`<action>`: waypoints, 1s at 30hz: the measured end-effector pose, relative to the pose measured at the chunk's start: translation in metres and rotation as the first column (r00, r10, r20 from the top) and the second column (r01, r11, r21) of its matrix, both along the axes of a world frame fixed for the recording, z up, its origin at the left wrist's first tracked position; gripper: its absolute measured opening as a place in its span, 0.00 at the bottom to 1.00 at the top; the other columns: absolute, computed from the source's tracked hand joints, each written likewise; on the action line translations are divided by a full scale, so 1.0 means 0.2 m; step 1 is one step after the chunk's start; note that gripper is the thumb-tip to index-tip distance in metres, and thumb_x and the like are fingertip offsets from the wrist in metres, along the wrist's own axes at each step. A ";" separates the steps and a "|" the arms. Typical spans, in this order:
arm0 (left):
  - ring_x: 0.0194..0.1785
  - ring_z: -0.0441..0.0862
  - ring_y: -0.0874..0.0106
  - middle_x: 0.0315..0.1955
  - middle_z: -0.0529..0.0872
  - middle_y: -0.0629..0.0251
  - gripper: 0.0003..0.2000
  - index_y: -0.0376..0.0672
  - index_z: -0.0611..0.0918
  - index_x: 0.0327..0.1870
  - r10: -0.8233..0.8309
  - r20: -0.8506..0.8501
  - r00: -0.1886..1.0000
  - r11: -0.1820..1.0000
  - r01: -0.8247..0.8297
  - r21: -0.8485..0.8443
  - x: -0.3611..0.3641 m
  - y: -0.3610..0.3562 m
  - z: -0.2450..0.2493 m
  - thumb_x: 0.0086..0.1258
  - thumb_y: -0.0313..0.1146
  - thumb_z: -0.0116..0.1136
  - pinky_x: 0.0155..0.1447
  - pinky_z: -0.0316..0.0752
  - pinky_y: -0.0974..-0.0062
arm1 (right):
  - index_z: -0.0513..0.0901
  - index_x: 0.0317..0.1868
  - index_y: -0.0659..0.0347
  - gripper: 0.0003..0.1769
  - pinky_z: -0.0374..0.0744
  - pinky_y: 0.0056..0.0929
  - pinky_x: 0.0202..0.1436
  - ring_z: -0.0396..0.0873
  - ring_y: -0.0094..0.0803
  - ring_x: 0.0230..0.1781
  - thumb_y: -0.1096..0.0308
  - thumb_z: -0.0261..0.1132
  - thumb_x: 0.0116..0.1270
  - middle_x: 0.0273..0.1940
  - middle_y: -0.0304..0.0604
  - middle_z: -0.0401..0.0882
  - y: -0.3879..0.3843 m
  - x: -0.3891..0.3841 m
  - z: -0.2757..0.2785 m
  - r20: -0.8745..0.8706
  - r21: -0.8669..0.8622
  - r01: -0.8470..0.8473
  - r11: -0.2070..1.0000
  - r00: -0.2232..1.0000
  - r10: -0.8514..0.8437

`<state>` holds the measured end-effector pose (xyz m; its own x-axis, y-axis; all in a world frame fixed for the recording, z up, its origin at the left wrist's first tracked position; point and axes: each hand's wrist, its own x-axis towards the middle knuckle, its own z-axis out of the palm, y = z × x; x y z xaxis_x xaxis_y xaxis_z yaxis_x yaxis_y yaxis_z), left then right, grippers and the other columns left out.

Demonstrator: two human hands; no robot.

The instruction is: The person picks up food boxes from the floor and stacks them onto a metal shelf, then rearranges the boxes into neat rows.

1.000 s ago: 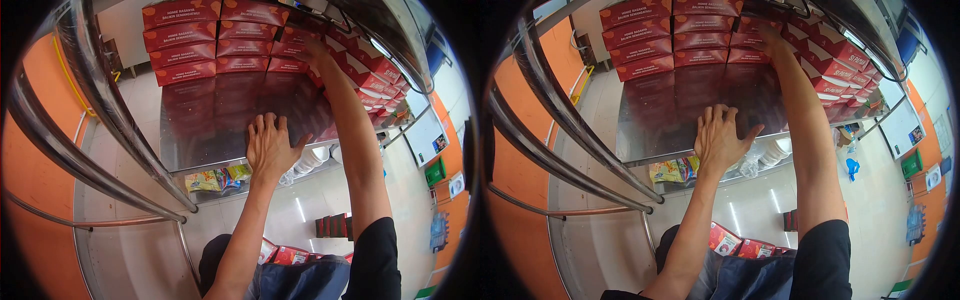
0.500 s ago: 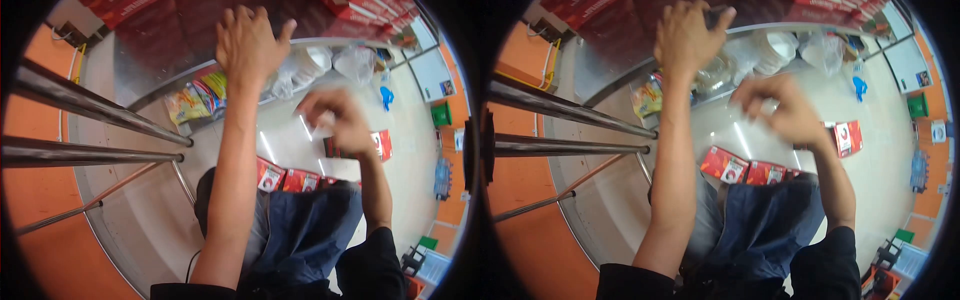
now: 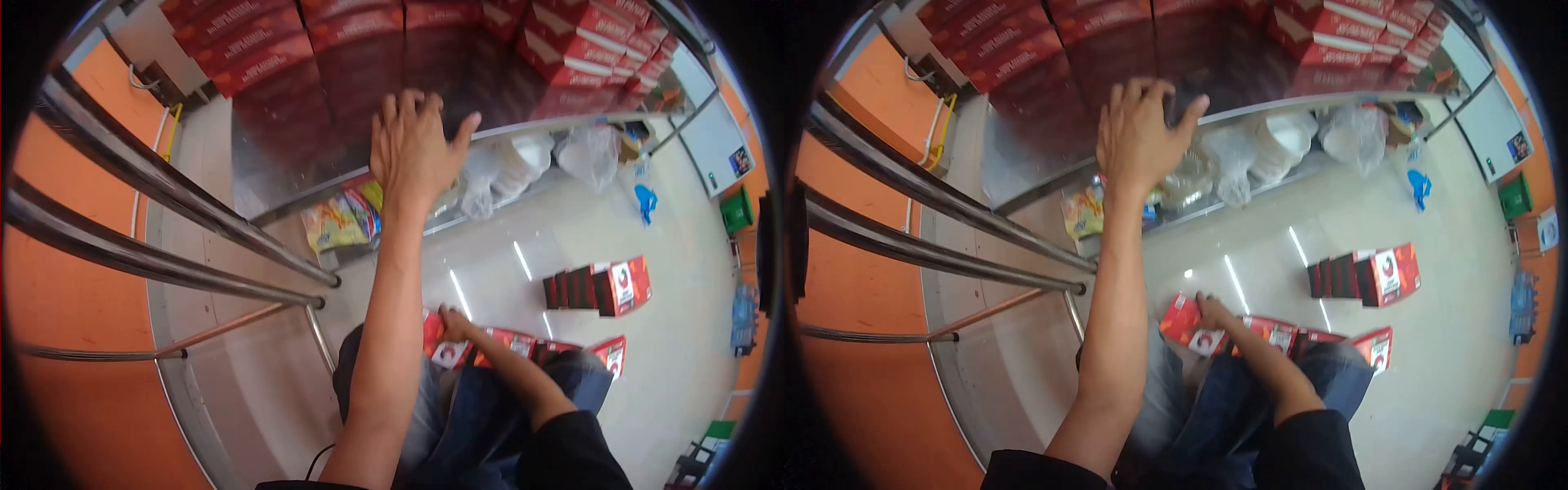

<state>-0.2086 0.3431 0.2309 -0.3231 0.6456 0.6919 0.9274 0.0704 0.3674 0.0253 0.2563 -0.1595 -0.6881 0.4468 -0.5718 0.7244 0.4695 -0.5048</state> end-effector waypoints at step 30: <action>0.56 0.73 0.57 0.50 0.81 0.55 0.28 0.35 0.85 0.46 -0.012 0.085 0.996 0.996 0.019 -0.086 0.01 0.01 0.04 0.70 0.59 0.57 0.61 0.68 0.56 | 0.71 0.66 0.62 0.23 0.80 0.44 0.62 0.78 0.43 0.58 0.62 0.58 0.76 0.60 0.51 0.77 1.58 -0.71 2.63 -0.892 -0.423 0.196 0.884 0.079 -0.445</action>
<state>-0.2068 0.3452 0.2394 -0.3672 0.7071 0.6043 0.8947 0.0910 0.4372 -0.1161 0.5728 0.3668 -0.5254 0.7822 0.3349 -0.3439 0.1648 -0.9244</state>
